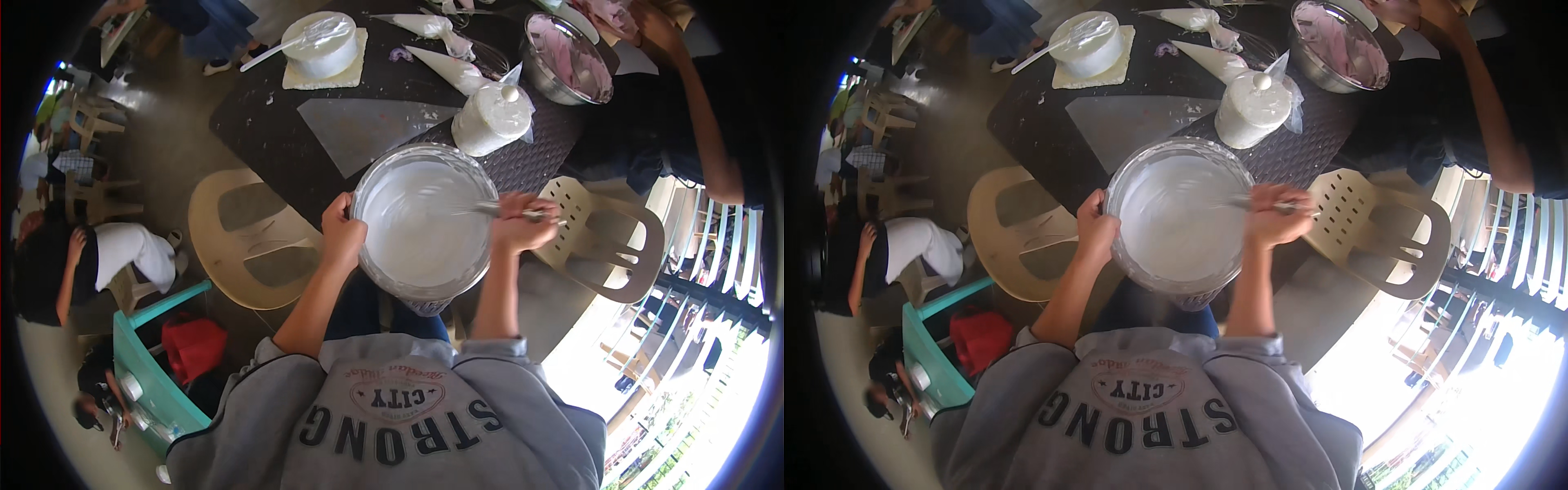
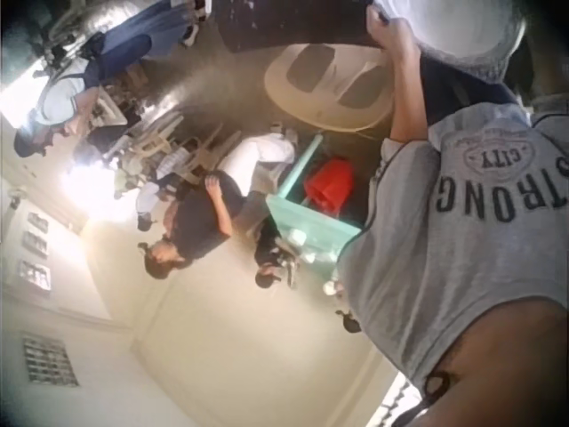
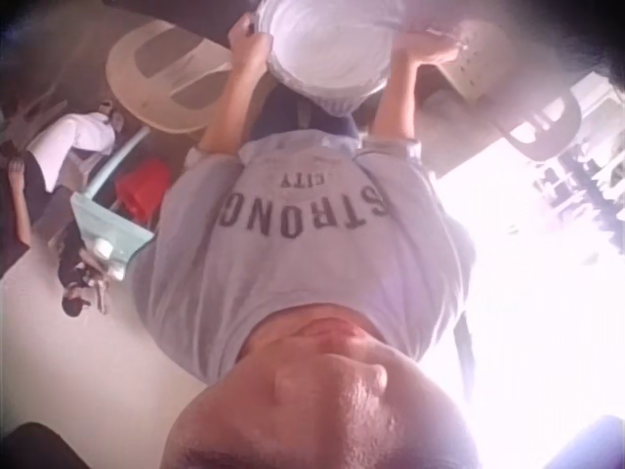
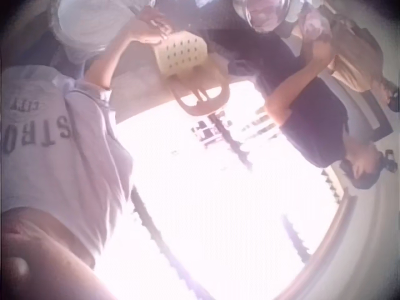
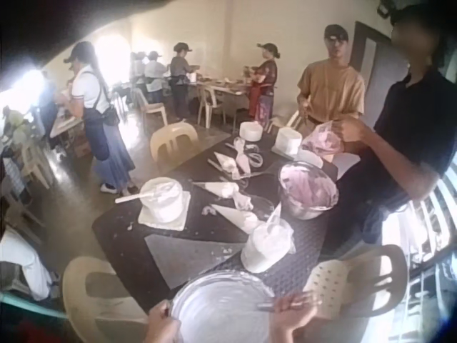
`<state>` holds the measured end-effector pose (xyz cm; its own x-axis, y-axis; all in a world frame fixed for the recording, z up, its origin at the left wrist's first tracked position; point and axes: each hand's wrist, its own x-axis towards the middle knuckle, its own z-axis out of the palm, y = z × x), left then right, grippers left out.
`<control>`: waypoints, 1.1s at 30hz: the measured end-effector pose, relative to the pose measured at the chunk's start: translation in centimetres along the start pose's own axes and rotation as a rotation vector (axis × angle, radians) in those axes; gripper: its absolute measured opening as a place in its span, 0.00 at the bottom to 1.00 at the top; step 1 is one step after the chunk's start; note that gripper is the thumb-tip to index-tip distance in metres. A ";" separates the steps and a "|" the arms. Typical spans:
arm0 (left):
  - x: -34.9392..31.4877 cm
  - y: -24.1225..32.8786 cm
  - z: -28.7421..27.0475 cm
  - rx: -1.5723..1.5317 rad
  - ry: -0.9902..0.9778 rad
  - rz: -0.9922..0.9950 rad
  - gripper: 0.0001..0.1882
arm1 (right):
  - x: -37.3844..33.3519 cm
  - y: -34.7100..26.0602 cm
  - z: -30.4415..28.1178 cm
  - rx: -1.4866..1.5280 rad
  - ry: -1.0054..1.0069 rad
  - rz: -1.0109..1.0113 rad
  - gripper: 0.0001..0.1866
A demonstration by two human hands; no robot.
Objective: The person whisks a white creamy mixture in a metal bowl using a whisk. They hold the bowl with one hand and whisk with the other, maintaining a consistent motion throughout the clip.
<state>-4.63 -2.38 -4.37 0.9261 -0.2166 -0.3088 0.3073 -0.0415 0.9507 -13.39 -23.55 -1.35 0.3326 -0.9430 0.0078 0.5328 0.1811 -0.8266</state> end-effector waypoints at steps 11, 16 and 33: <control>0.4 1.2 0.8 -0.026 0.106 -0.048 0.13 | -2.3 -0.4 1.3 0.103 -0.143 0.186 0.18; 0.3 2.0 0.9 -0.011 0.037 -0.079 0.13 | 0.2 0.4 0.2 0.025 -0.176 0.058 0.16; -0.3 0.7 1.3 -0.111 0.077 -0.123 0.11 | -1.1 -1.1 1.7 0.150 -0.373 0.382 0.14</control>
<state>-5.01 -3.64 -3.55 0.8927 -0.1406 -0.4282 0.4379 0.0457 0.8978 -13.02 -22.19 0.47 0.7627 -0.6444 -0.0552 0.4161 0.5544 -0.7208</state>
